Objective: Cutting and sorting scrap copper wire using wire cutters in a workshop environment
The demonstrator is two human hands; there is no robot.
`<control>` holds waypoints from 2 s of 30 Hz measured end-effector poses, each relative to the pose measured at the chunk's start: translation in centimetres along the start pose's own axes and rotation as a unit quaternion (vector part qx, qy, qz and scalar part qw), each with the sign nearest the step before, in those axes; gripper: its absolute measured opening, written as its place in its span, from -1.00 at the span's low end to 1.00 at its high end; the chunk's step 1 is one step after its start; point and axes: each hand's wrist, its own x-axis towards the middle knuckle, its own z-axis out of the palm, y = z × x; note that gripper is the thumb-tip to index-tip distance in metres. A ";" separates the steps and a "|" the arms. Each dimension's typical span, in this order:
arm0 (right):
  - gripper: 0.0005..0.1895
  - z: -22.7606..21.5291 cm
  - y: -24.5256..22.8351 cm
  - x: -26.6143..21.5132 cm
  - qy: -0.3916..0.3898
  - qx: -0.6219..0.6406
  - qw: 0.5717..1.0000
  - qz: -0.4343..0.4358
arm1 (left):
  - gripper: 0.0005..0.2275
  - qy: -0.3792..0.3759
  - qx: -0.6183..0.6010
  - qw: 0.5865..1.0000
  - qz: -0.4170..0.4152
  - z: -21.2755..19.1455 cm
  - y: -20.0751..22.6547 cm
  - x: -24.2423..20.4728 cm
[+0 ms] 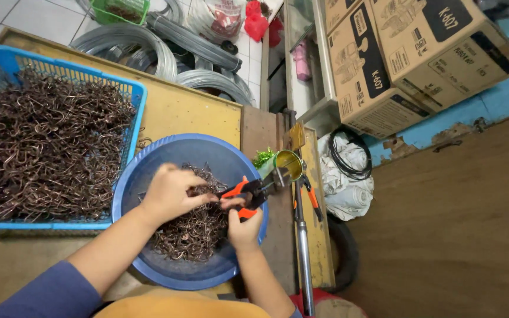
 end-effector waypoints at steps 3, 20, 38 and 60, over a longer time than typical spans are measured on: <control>-0.22 -0.2 -1.4 0.5 -0.003 -0.051 0.998 0.043 | -0.61 0.007 -0.022 0.998 0.058 -0.1 -0.4 -0.5; -0.01 3.3 -10.2 3.2 -0.205 -0.220 0.890 0.343 | -0.23 -0.021 0.332 0.877 -0.348 -7.3 -15.6 -8.7; -0.06 3.1 -9.1 2.7 -0.326 -0.285 0.862 0.263 | -0.64 -0.123 0.354 0.872 -0.315 -6.4 -15.4 -8.8; -0.09 3.2 -9.6 2.8 -0.333 -0.299 0.859 0.249 | -0.69 0.249 0.182 0.912 -0.270 -6.3 -19.7 -11.0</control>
